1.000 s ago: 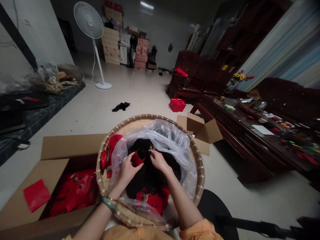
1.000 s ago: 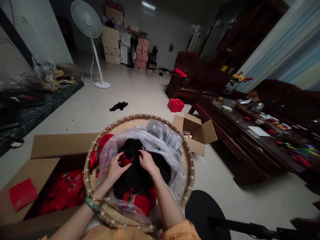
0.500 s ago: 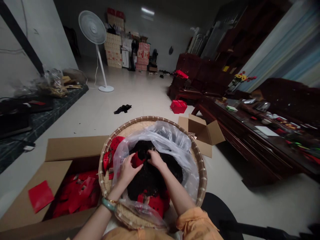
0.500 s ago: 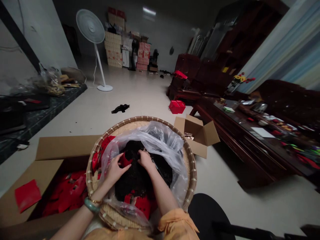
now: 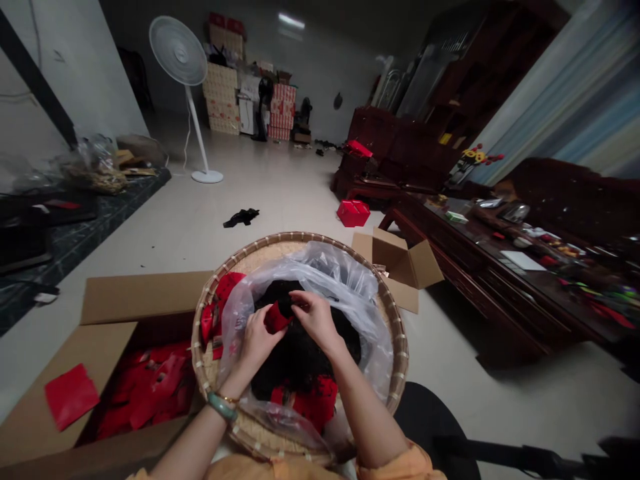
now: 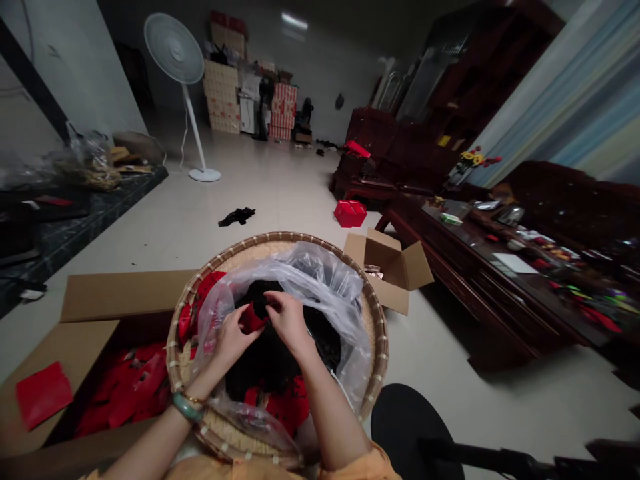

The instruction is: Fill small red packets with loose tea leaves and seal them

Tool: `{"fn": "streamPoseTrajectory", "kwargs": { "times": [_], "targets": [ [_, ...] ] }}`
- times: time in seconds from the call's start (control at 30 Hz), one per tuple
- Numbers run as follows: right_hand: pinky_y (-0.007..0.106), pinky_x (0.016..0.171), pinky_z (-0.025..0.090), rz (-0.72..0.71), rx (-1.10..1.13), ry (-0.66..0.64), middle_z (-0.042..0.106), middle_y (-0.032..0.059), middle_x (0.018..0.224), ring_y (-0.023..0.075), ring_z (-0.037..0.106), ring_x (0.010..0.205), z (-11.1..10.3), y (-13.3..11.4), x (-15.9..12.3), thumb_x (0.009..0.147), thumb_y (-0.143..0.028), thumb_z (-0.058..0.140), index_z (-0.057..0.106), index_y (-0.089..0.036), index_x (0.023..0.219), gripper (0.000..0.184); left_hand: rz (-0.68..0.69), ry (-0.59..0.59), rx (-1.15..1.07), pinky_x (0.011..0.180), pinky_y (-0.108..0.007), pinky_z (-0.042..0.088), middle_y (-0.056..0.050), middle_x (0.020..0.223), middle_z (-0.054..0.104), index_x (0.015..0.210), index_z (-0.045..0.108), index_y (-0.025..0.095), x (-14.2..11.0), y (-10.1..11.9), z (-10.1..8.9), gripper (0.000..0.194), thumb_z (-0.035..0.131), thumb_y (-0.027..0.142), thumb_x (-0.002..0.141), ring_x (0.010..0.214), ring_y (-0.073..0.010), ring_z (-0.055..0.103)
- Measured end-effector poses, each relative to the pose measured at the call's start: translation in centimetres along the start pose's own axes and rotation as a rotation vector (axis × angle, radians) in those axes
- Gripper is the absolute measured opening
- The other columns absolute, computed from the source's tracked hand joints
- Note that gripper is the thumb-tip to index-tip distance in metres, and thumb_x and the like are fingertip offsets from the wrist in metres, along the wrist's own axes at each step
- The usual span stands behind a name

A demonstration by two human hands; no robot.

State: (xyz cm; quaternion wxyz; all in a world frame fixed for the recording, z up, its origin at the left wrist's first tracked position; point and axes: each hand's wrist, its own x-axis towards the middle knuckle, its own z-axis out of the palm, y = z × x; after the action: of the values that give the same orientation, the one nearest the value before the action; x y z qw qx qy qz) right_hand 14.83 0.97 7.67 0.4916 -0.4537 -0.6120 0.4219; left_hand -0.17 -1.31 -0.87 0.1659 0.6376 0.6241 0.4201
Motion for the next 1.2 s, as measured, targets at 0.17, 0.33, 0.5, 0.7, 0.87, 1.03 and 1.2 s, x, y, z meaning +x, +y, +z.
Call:
{"fn": "streamPoseTrajectory", "kwargs": {
  "times": [0.17, 0.33, 0.5, 0.7, 0.87, 1.03, 1.2],
  "targets": [
    [0.037, 0.079, 0.049, 0.047, -0.071, 0.094, 0.068, 0.0015, 0.082, 0.0195, 0.061, 0.077, -1.1, 1.6, -0.7, 0.069, -0.017, 0.06, 0.07, -0.024, 0.084, 0.02, -0.037, 0.044, -0.024, 0.078, -0.04, 0.05, -0.011, 0.104, 0.061, 0.113, 0.052, 0.017, -0.2, -0.5, 0.0, 0.053, 0.069, 0.034, 0.066, 0.091, -0.0246, 0.06],
    [0.036, 0.08, 0.048, 0.069, -0.05, 0.073, 0.068, 0.0027, 0.095, 0.0194, 0.061, 0.082, -0.8, 2.2, -1.6, 0.071, -0.024, 0.062, 0.068, -0.027, 0.098, 0.027, -0.038, 0.064, -0.029, 0.078, -0.039, 0.05, -0.011, 0.104, 0.061, 0.112, 0.051, 0.016, -0.5, -0.4, 0.2, 0.052, 0.068, 0.035, 0.067, 0.094, -0.0251, 0.059],
    [0.035, 0.078, 0.048, -0.005, -0.034, -0.044, 0.068, 0.0013, 0.093, 0.0171, 0.058, 0.073, 0.4, 1.3, -0.7, 0.065, -0.02, 0.067, 0.069, -0.028, 0.096, 0.032, 0.094, 0.059, -0.025, 0.08, -0.039, 0.05, -0.009, 0.101, 0.062, 0.109, 0.053, 0.019, -0.6, 0.6, 0.1, 0.044, 0.067, 0.029, 0.069, 0.098, -0.0256, 0.057],
    [0.035, 0.075, 0.047, 0.005, -0.165, 0.051, 0.066, 0.0007, 0.076, 0.0182, 0.058, 0.069, -0.6, 1.2, -0.4, 0.071, -0.019, 0.059, 0.072, -0.025, 0.079, 0.016, 0.04, 0.079, 0.006, 0.085, -0.041, 0.048, -0.01, 0.105, 0.06, 0.114, 0.05, 0.019, -0.7, 0.2, -0.3, 0.051, 0.067, 0.032, 0.068, 0.101, -0.0261, 0.056],
    [0.037, 0.08, 0.044, -0.057, -0.262, 0.009, 0.066, 0.003, 0.086, 0.0205, 0.057, 0.079, -1.6, 0.3, -1.4, 0.075, -0.025, 0.061, 0.07, -0.026, 0.086, 0.015, -0.018, 0.121, 0.014, 0.091, -0.044, 0.044, -0.012, 0.116, 0.056, 0.125, 0.041, 0.019, -0.7, -0.1, 0.0, 0.065, 0.067, 0.036, 0.068, 0.107, -0.0274, 0.053],
    [0.041, 0.085, 0.04, -0.271, -0.521, -0.2, 0.063, 0.0071, 0.101, 0.0255, 0.049, 0.096, 0.4, -0.8, -2.2, 0.076, -0.034, 0.065, 0.066, -0.028, 0.102, 0.026, 0.048, 0.088, 0.032, 0.088, -0.044, 0.044, -0.013, 0.113, 0.056, 0.125, 0.043, 0.018, -0.9, 0.6, 0.7, 0.059, 0.06, 0.02, 0.069, 0.102, -0.0282, 0.053],
    [0.041, 0.082, 0.039, -0.193, -0.75, -0.243, 0.064, 0.0095, 0.093, 0.0263, 0.048, 0.093, 1.2, 0.8, -1.7, 0.078, -0.021, 0.061, 0.067, -0.024, 0.096, 0.019, 0.06, 0.021, 0.013, 0.086, -0.041, 0.045, -0.012, 0.107, 0.058, 0.121, 0.048, 0.016, -0.9, 1.0, 0.4, 0.055, 0.061, 0.018, 0.067, 0.098, -0.0269, 0.053]
  ]
}}
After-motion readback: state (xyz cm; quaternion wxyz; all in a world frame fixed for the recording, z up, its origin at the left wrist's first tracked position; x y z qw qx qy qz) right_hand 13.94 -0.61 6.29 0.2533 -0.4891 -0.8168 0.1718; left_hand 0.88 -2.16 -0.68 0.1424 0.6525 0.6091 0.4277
